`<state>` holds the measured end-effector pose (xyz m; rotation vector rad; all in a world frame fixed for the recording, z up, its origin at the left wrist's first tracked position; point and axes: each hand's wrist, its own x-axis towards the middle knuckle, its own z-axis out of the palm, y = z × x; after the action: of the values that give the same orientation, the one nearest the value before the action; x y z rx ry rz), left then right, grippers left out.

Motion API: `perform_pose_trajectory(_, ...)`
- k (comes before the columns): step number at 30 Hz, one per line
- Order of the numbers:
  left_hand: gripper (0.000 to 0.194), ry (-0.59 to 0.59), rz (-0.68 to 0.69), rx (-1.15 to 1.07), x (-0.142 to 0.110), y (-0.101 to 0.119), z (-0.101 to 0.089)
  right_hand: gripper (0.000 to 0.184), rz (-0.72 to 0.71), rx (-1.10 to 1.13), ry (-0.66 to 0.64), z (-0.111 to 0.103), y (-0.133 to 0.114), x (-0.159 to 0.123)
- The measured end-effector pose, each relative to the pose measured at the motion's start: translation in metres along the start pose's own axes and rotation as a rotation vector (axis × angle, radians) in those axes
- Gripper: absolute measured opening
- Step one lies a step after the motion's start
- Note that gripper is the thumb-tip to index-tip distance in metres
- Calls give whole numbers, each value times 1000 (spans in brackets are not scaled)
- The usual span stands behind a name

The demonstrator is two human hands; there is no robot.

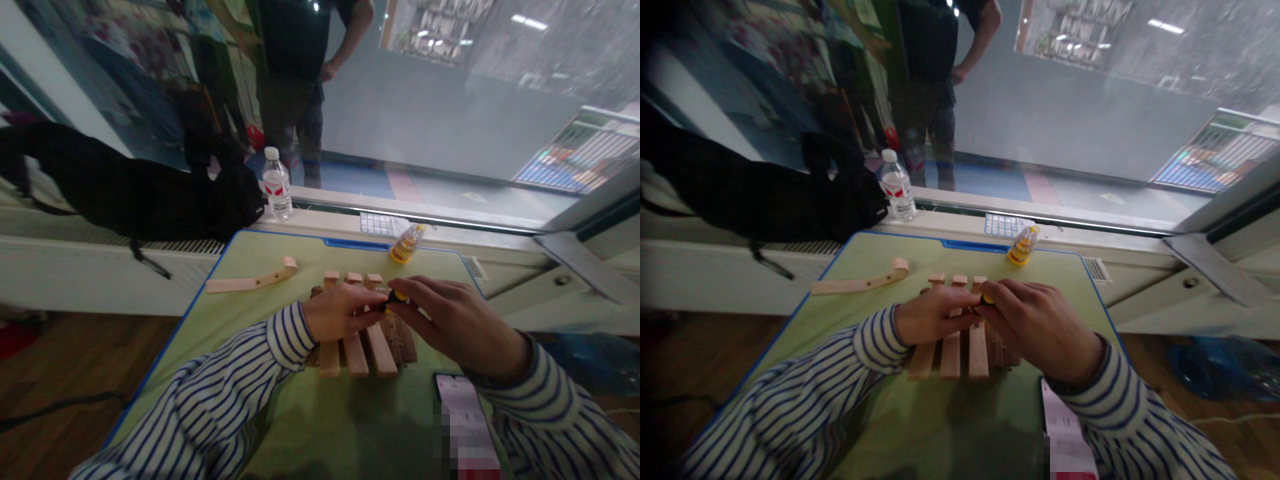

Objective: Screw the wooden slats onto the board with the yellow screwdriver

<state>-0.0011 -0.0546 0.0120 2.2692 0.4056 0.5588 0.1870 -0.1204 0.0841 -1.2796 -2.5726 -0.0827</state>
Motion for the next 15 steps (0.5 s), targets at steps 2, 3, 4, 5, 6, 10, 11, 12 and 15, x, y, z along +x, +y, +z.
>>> perform_pose_trajectory(2,17,-3,9,-7,0,1,-1,25,0,6,21,3,1,-2)
perform_pose_trajectory(3,17,-1,14,-8,0,1,-1,25,1,9,26,4,1,-2)
perform_pose_trajectory(4,17,4,17,-8,0,2,-1,26,2,12,28,5,2,-2)
perform_pose_trajectory(5,17,12,18,-7,1,2,-2,26,5,16,24,6,2,-3)
perform_pose_trajectory(6,17,23,17,-8,1,3,-1,26,10,18,19,6,2,-2)
perform_pose_trajectory(10,20,76,-14,-35,1,2,1,26,27,24,1,5,1,-1)
perform_pose_trajectory(11,20,87,-25,-47,1,1,2,27,29,26,-1,5,1,-1)
perform_pose_trajectory(12,21,97,-38,-56,1,1,3,27,31,27,-3,4,1,0)
perform_pose_trajectory(15,23,110,-90,-58,0,-1,4,30,31,30,-18,2,1,0)
